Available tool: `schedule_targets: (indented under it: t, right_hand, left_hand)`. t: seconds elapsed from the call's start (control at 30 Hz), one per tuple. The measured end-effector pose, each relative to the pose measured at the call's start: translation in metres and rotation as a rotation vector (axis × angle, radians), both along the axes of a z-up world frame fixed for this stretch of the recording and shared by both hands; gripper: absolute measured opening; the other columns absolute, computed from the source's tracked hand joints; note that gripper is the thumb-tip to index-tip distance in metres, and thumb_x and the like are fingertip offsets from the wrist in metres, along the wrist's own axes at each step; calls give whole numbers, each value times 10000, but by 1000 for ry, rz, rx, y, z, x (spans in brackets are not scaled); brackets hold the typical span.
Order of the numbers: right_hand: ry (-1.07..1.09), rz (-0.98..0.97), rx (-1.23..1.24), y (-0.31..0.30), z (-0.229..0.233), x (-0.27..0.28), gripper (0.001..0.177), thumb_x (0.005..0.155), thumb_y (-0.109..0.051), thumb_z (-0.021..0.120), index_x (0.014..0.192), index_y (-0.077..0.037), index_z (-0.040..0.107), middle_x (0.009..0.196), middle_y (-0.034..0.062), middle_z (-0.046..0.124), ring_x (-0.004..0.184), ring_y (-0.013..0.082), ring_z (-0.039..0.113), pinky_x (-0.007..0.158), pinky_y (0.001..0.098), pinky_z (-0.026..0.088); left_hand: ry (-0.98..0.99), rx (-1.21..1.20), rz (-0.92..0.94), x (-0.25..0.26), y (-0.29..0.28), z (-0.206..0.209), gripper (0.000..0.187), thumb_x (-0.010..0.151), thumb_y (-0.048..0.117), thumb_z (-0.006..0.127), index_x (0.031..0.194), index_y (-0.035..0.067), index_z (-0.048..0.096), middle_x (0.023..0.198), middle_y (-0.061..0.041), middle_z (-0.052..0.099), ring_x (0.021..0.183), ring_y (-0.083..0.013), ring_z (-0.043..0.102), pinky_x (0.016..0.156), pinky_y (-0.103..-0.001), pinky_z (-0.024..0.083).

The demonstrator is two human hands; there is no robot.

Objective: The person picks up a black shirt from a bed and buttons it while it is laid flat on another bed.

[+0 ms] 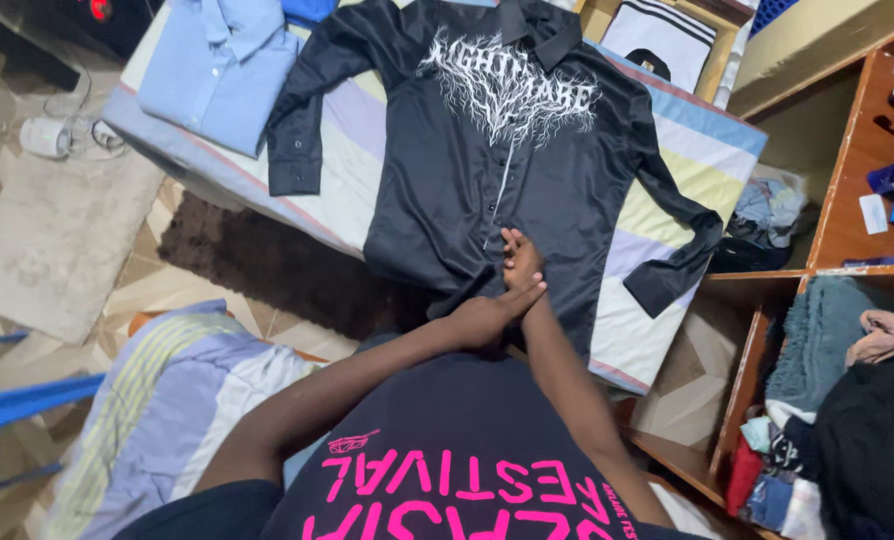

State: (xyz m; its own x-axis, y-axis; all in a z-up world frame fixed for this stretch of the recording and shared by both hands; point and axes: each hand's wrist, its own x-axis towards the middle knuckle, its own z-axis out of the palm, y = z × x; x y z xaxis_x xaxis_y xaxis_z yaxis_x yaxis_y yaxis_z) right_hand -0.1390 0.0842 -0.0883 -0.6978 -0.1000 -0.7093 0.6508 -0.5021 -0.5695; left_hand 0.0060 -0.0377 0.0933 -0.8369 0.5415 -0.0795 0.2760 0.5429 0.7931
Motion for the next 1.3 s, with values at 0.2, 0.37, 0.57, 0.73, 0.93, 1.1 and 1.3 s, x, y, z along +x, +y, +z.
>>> schedule_targets:
  t: [0.2, 0.37, 0.57, 0.73, 0.93, 1.1, 1.3]
  right_hand:
    - [3, 426, -232, -8, 22, -65, 280, 1020, -289, 633, 1142, -38, 606, 1199, 130, 753, 650, 97, 579, 414, 166, 392]
    - [-38, 326, -58, -6, 40, -89, 309, 1034, -313, 614, 1171, -39, 573, 1236, 159, 718, 968, 235, 731, 614, 233, 550]
    - [-28, 134, -120, -4, 42, -83, 265, 988, -270, 614, 1177, -103, 533, 1254, 163, 703, 1024, 308, 730, 662, 317, 541]
    - [20, -70, -377, -21, 68, -55, 463, 974, -272, 607, 1364, -30, 547, 1343, 117, 678, 1141, 280, 668, 804, 351, 547]
    - [-27, -157, -417, -33, 54, -38, 464, 975, -253, 601, 1377, -28, 548, 1335, 107, 691, 1063, 270, 708, 814, 345, 571]
    - [157, 38, 400, -20, 4, -5, 213, 1007, -210, 647, 1098, -35, 727, 1017, 154, 745, 779, 267, 668, 645, 395, 487]
    - [324, 422, 1131, -23, -17, 68, 298, 742, -375, 850, 773, -84, 795, 679, -11, 690, 639, 140, 667, 628, 325, 522]
  left_hand:
    - [59, 78, 57, -40, -1, -1, 1130, 700, -107, 663, 1633, 91, 58, 1722, -155, 95, 1061, -434, 681, 715, -470, 587]
    - [120, 216, 2, -61, -8, 4, 1165, 655, -117, 656, 1632, 85, 54, 1696, -195, 85, 1135, -451, 657, 856, -449, 583]
    - [100, 34, -111, -37, -15, 19, 1044, 759, 30, 728, 1640, 172, 186, 1443, -175, 365, 998, -412, 715, 802, -492, 581]
    - [218, 211, -452, 12, -49, 84, 964, 811, 97, 758, 1639, 223, 280, 1517, -47, 432, 865, -331, 748, 667, -421, 581]
    - [133, 237, -588, 11, -58, 119, 976, 745, -44, 648, 1612, 202, 273, 1724, -40, 272, 1065, -320, 711, 655, -384, 575]
    - [136, 649, -230, 5, -52, 39, 656, 828, -57, 615, 1454, 114, 518, 1483, -116, 578, 1381, -335, 590, 1107, -453, 505]
    - [5, 102, 603, -13, -64, -129, 277, 766, 110, 705, 1040, 62, 699, 1037, -171, 732, 1022, -369, 697, 917, -432, 543]
